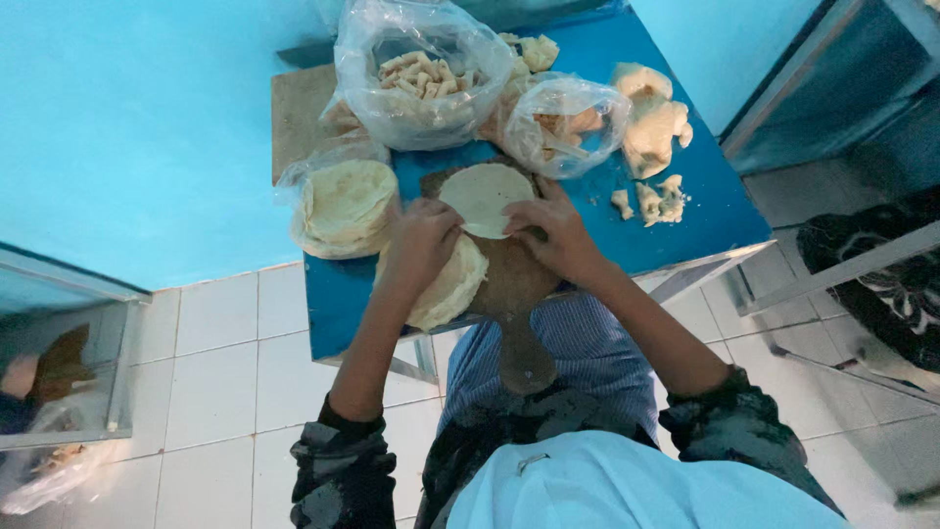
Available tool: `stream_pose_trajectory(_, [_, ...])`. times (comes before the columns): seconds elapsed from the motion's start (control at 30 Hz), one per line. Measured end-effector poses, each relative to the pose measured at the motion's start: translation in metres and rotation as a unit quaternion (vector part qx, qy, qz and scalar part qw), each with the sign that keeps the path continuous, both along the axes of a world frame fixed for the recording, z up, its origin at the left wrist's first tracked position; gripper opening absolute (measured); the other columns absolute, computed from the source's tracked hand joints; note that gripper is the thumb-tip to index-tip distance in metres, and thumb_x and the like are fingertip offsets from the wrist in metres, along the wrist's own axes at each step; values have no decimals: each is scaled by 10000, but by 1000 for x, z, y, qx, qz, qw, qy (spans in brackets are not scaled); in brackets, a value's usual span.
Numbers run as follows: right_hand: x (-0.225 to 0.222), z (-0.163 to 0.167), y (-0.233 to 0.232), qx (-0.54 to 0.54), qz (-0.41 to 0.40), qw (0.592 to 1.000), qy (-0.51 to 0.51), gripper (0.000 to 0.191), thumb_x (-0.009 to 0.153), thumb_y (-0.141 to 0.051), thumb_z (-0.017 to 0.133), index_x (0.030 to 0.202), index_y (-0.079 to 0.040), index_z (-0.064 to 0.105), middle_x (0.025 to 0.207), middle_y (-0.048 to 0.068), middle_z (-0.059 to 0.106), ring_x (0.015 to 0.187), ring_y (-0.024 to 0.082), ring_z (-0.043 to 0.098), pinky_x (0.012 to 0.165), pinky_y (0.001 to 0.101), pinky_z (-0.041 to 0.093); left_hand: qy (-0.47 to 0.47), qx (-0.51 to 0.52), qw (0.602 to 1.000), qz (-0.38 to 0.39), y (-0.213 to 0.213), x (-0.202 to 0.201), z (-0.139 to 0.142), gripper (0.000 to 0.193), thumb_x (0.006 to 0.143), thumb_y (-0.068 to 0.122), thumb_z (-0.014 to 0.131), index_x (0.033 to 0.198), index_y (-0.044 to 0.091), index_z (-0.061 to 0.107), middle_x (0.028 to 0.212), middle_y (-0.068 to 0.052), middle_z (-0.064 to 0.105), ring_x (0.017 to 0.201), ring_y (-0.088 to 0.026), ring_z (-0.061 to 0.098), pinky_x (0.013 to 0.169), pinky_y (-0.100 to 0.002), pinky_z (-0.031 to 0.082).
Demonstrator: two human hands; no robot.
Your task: The person sits at a table and stretches pieces of dough by hand, pulling each piece thin and shaping it into a round flat disc. The finished discs are stacked with others on the table, and the person works through the dough pieces one at a time.
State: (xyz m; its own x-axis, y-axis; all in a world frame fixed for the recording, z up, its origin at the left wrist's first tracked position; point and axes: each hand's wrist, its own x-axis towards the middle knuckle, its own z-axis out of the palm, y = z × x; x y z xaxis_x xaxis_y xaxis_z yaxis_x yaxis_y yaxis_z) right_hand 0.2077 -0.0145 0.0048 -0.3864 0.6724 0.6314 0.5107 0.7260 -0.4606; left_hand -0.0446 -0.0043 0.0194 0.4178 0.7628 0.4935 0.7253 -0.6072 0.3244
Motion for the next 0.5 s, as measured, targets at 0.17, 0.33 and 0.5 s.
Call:
stream_pose_trajectory(0.17, [6,2,-22,-80,14,997,-17,576,760,131,629,1298,-74,649,1069,75,757,1115,331,692,1165,575,362,-32,2,999,-23,-14,-7,8,191,852,50,659,1028,34,732,1154,-130,712,1117,-339,630,1008,-570,387])
stream_pose_trajectory(0.33, [13,13,-39,-69,1,997,42,457,841,118,605,1243,-97,645,1257,76,732,1184,300,699,1064,488,494,-41,49,997,42,-25,-41,18,374,837,-58,582,1196,-25,681,1221,-228,676,1164,-413,622,1031,-457,504])
stream_pose_trajectory(0.5, [10,23,-44,-37,-2,998,46,417,838,97,633,1198,-111,666,1284,93,727,1202,319,700,1046,422,540,-77,-62,995,-4,-30,-60,5,303,808,97,761,1061,-51,684,1083,-261,661,1059,-440,610,927,-481,489])
